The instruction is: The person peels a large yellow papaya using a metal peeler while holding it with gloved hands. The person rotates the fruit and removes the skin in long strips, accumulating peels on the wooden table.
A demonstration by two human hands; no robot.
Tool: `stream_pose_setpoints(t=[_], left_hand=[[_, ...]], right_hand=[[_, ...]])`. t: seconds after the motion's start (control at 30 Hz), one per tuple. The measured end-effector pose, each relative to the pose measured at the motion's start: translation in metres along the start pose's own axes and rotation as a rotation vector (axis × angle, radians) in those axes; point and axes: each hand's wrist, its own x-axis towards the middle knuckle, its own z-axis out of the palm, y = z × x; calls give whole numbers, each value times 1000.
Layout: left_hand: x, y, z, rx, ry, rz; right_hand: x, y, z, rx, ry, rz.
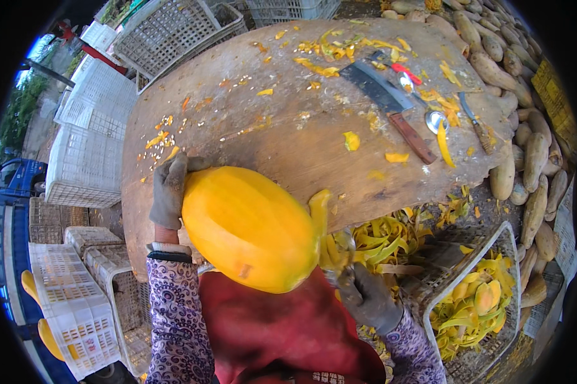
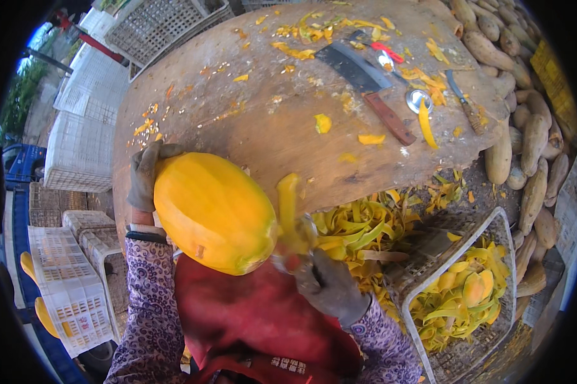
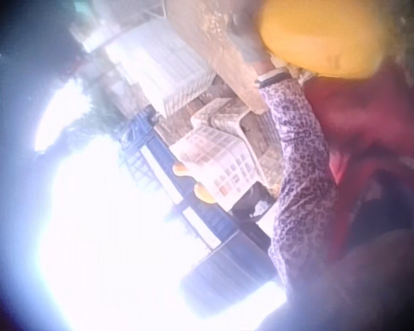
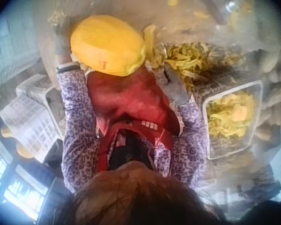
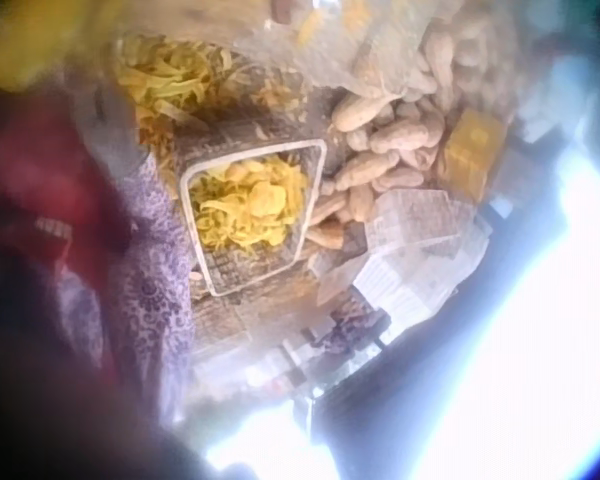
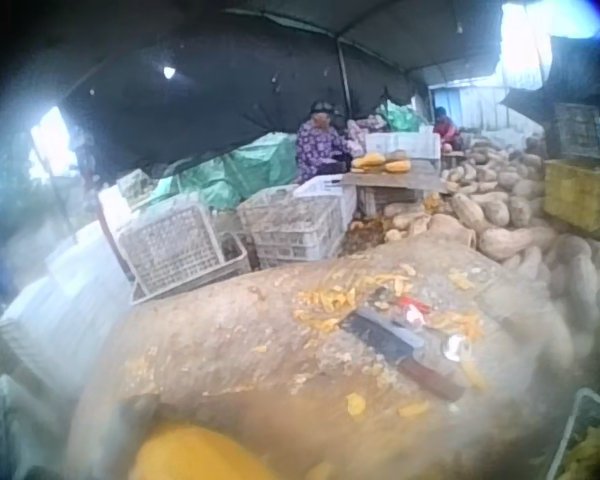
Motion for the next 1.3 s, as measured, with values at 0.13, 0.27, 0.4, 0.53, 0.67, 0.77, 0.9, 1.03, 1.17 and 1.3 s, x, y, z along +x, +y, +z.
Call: stream_pose_setpoints(t=[0.13, 0.27, 0.4, 0.53, 0.67, 0.77, 0.9, 1.03, 1.17, 1.3], left_hand=[[-1, 0, 1, -27, -19, 74], [-15, 4, 1, 211, 99, 153], [-34, 5, 3, 359, 118, 412], [-43, 3, 6, 254, 158, 394], [-44, 2, 6, 283, 163, 449], [-52, -1, 11, 448, 241, 590], [-64, -3, 7, 289, 248, 359], [-69, -7, 2, 233, 258, 349], [-70, -12, 1, 202, 254, 400], [-73, -17, 0, 243, 259, 399]], right_hand=[[37, -30, -17, -161, -186, 23], [26, -41, -10, -118, -208, 3], [6, -41, 0, -173, -182, -20], [-1, -38, 4, -183, -174, 31], [-21, -39, 5, -106, -205, 103], [-45, -44, 5, -188, -283, 63], [-46, -51, -4, 198, -28, 141], [-8, -56, -12, -249, -27, -31], [10, -62, -6, -615, -22, -235], [-14, -60, 12, -628, -18, -213]])
